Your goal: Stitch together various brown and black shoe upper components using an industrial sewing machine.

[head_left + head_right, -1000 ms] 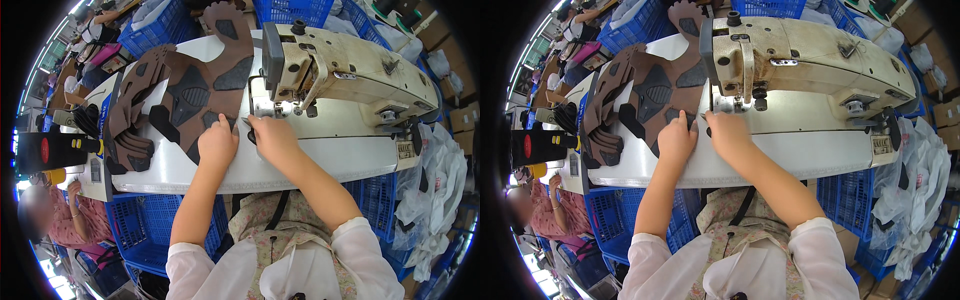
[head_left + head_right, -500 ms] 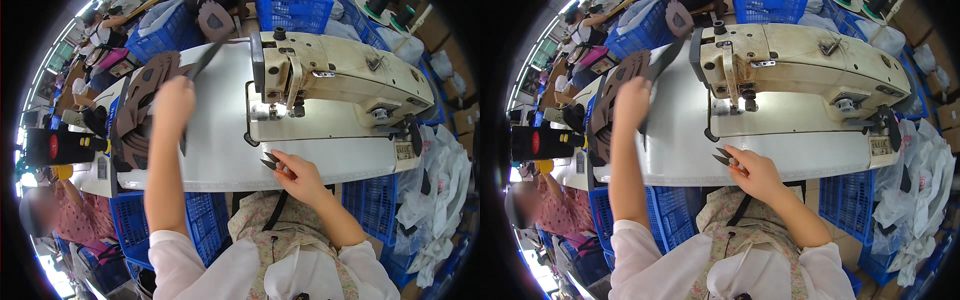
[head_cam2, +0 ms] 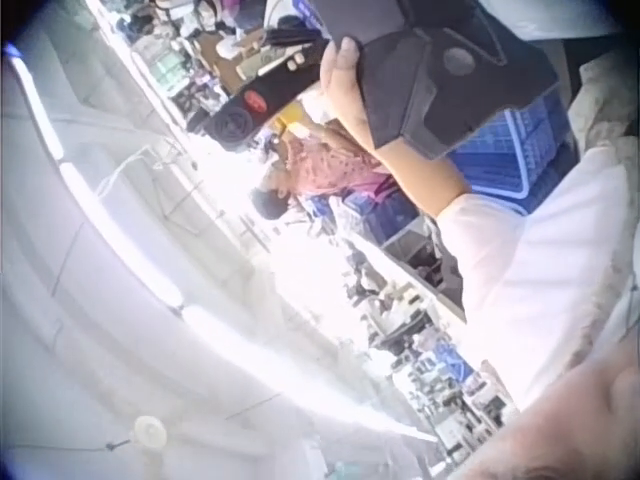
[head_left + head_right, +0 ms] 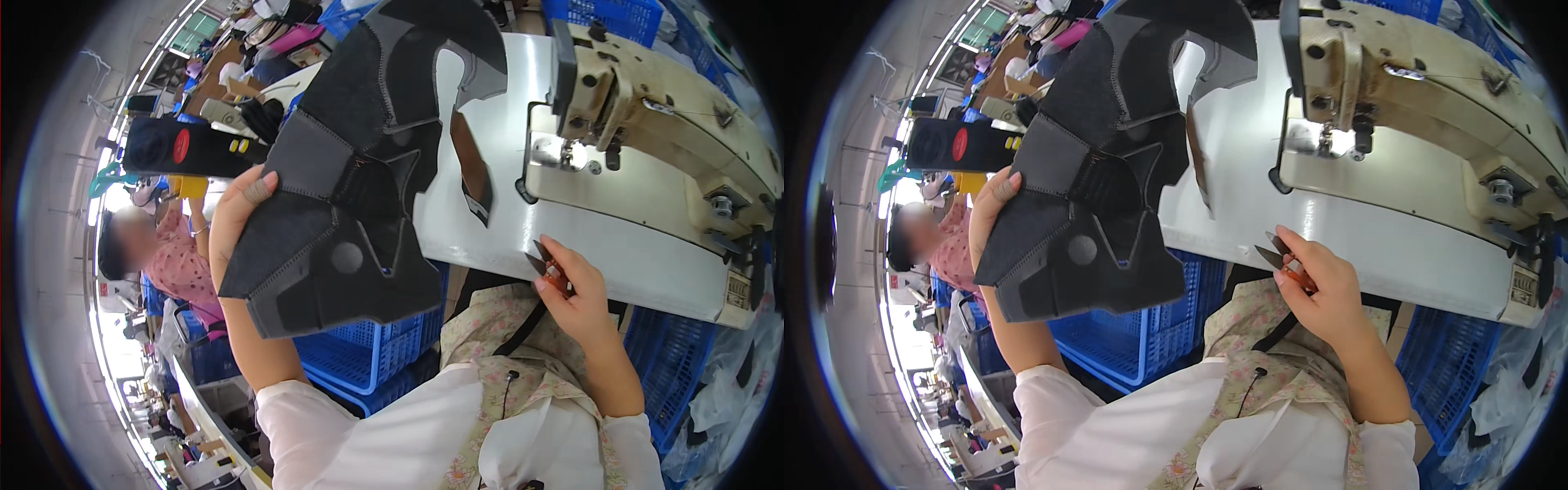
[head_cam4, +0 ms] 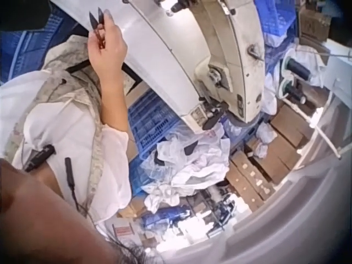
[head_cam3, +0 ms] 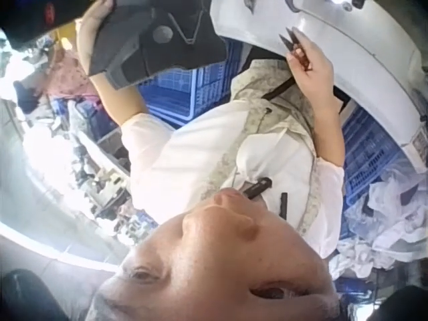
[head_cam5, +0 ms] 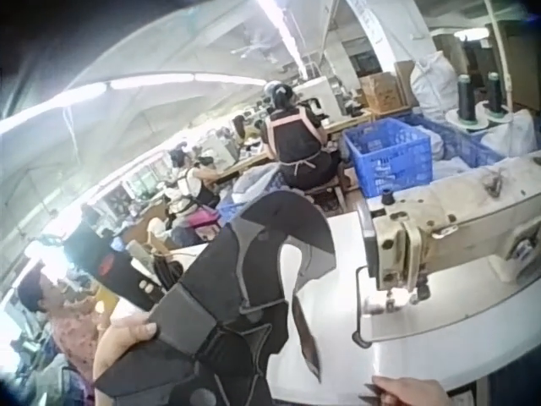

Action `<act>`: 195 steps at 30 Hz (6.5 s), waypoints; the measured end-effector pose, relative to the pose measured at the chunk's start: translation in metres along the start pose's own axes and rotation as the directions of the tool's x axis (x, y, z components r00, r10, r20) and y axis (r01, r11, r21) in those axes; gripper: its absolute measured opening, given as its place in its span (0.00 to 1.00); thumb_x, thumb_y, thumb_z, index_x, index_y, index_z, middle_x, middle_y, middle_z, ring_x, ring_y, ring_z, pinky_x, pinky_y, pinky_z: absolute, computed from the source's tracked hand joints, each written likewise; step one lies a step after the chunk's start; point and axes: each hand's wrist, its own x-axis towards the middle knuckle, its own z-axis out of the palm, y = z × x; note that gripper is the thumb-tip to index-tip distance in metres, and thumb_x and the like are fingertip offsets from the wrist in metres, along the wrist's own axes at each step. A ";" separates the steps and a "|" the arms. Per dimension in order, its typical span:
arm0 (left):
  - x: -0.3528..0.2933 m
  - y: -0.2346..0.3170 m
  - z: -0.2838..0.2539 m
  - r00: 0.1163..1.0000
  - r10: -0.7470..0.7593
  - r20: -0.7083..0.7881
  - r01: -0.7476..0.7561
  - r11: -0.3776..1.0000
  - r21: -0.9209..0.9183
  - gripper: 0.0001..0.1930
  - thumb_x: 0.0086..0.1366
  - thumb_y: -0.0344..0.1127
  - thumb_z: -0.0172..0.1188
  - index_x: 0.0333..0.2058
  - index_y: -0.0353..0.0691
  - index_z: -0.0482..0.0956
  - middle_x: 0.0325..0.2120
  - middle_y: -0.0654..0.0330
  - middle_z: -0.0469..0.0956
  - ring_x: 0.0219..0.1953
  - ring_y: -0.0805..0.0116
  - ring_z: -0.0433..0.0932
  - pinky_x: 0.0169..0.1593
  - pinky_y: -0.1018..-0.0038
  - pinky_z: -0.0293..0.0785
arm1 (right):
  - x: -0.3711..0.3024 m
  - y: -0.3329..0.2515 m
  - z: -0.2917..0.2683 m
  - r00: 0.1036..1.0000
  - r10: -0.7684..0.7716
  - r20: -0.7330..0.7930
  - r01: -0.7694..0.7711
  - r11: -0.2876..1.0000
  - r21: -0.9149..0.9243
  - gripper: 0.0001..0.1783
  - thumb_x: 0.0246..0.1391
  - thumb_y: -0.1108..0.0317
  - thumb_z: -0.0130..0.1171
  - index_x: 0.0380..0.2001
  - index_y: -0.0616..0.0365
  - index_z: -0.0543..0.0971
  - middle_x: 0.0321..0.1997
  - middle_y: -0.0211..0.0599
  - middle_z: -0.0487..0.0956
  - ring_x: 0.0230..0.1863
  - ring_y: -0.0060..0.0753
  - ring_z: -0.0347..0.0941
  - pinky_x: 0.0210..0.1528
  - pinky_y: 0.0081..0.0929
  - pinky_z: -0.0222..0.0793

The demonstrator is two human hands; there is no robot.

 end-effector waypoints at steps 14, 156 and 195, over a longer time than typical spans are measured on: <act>-0.055 -0.064 0.002 0.996 -0.057 -0.061 0.028 0.914 -0.405 0.22 0.67 0.34 0.56 0.55 0.26 0.71 0.45 0.45 0.81 0.44 0.57 0.83 0.50 0.65 0.80 | -0.005 -0.017 0.055 0.942 0.301 0.151 -0.332 0.751 0.570 0.18 0.59 0.72 0.62 0.50 0.62 0.71 0.39 0.30 0.78 0.37 0.17 0.72 0.40 0.17 0.69; -0.048 -0.069 0.033 0.899 0.133 0.416 -0.422 0.017 0.906 0.10 0.64 0.35 0.56 0.40 0.38 0.79 0.33 0.48 0.81 0.38 0.46 0.81 0.44 0.54 0.77 | -0.012 -0.128 0.076 0.669 -0.593 0.449 0.661 0.750 0.006 0.26 0.40 0.73 0.69 0.48 0.59 0.82 0.23 0.31 0.73 0.22 0.32 0.71 0.22 0.27 0.67; -0.003 -0.052 0.070 0.893 -0.054 0.447 -0.448 -0.015 0.894 0.17 0.61 0.34 0.52 0.45 0.33 0.80 0.38 0.46 0.81 0.43 0.50 0.81 0.47 0.58 0.76 | -0.047 -0.139 0.082 0.555 -0.752 0.354 0.831 0.496 -0.251 0.20 0.41 0.73 0.67 0.43 0.60 0.84 0.29 0.32 0.79 0.18 0.24 0.65 0.18 0.21 0.59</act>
